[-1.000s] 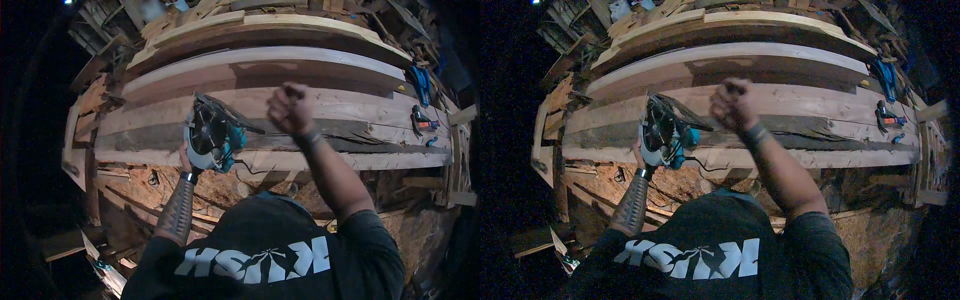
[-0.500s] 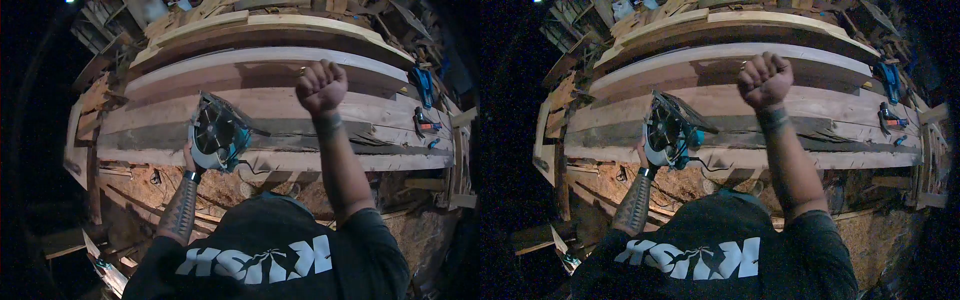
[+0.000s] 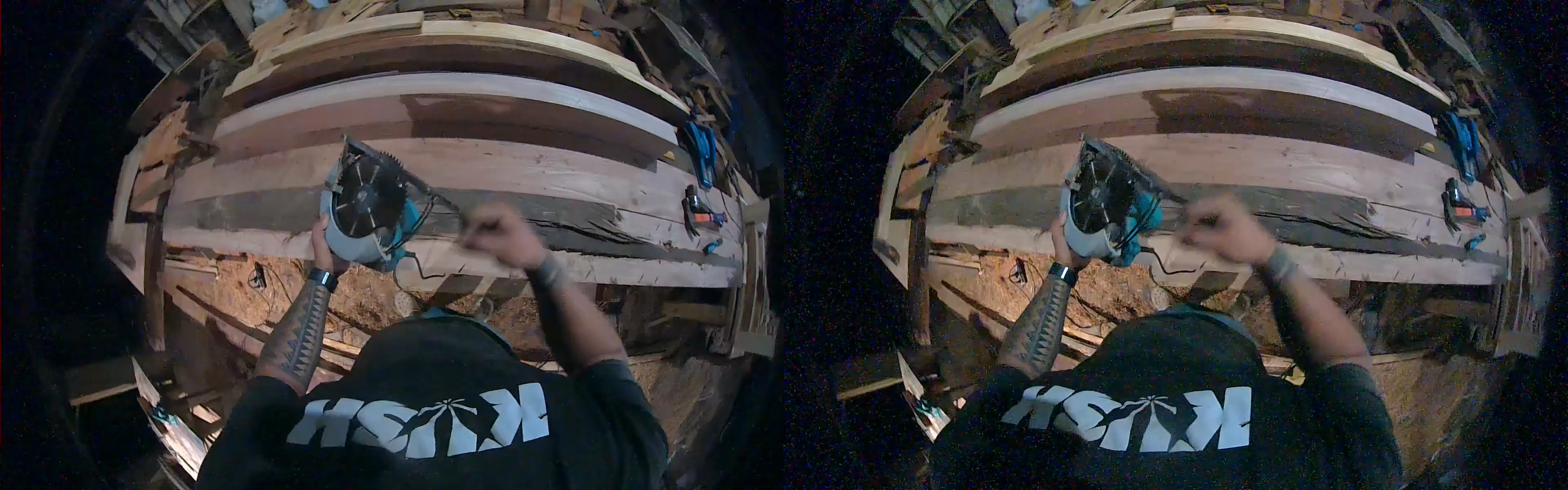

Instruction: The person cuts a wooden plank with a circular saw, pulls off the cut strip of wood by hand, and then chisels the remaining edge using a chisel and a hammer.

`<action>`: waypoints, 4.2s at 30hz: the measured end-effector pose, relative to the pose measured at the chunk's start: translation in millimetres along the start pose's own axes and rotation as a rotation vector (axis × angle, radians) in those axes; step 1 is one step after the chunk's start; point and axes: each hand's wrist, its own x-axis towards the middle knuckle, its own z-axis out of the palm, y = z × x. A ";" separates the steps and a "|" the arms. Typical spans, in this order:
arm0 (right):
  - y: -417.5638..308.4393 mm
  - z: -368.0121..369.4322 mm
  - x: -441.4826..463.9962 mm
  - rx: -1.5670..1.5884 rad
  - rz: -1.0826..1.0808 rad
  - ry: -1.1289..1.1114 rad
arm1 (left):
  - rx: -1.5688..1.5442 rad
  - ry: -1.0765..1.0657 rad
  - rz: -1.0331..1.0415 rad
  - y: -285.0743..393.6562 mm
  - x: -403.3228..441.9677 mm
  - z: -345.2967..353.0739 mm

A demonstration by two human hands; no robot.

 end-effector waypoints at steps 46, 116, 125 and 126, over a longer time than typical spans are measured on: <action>120.7 16.4 -85.8 1.397 0.661 0.365 | 0.700 -0.213 0.580 -86.8 -69.2 106.4; -21.0 -31.3 -164.6 -0.860 0.447 0.424 | 1.463 -0.574 1.256 -23.7 28.7 326.2; -19.4 9.8 -170.1 -0.869 0.476 0.350 | 1.265 -0.417 1.141 -61.8 -29.0 324.6; -21.5 12.2 -170.4 -0.875 0.501 0.325 | 1.213 -0.390 1.136 -68.0 -31.8 324.4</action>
